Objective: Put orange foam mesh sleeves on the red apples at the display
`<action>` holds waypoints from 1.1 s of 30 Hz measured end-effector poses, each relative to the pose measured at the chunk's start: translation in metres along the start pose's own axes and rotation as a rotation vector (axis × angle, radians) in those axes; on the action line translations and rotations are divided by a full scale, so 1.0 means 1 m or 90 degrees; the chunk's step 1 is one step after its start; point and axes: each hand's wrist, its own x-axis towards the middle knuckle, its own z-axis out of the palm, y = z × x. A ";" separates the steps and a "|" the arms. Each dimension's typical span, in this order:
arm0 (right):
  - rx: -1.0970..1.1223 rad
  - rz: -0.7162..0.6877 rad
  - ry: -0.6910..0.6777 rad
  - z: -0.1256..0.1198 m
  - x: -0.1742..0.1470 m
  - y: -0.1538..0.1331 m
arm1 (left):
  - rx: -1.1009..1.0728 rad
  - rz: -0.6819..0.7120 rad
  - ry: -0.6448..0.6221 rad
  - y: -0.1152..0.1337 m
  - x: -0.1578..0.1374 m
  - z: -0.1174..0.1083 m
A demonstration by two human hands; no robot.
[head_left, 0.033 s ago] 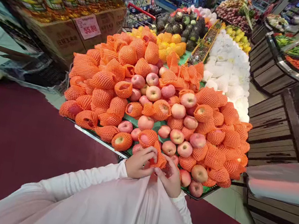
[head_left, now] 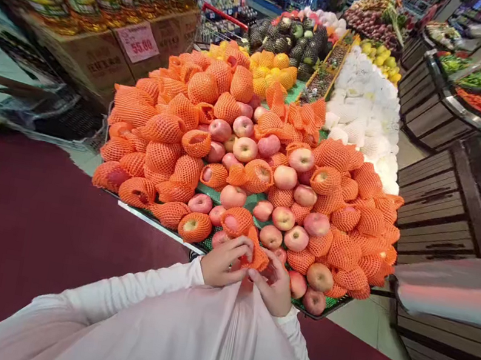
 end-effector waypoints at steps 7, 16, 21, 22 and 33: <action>-0.070 -0.052 0.039 -0.027 -0.018 0.004 | -0.018 0.093 0.011 0.008 -0.005 0.016; -0.182 -0.131 0.058 -0.048 -0.052 0.007 | 0.185 -0.010 -0.055 0.026 -0.014 0.065; -0.345 -0.194 0.105 -0.064 -0.069 0.012 | 0.197 -0.037 0.019 0.029 -0.017 0.077; -0.380 -0.207 0.155 -0.070 -0.072 0.013 | 0.208 -0.050 0.069 0.027 -0.016 0.074; -0.235 -0.096 0.129 -0.097 -0.089 -0.002 | 0.284 0.002 0.315 0.026 -0.005 0.062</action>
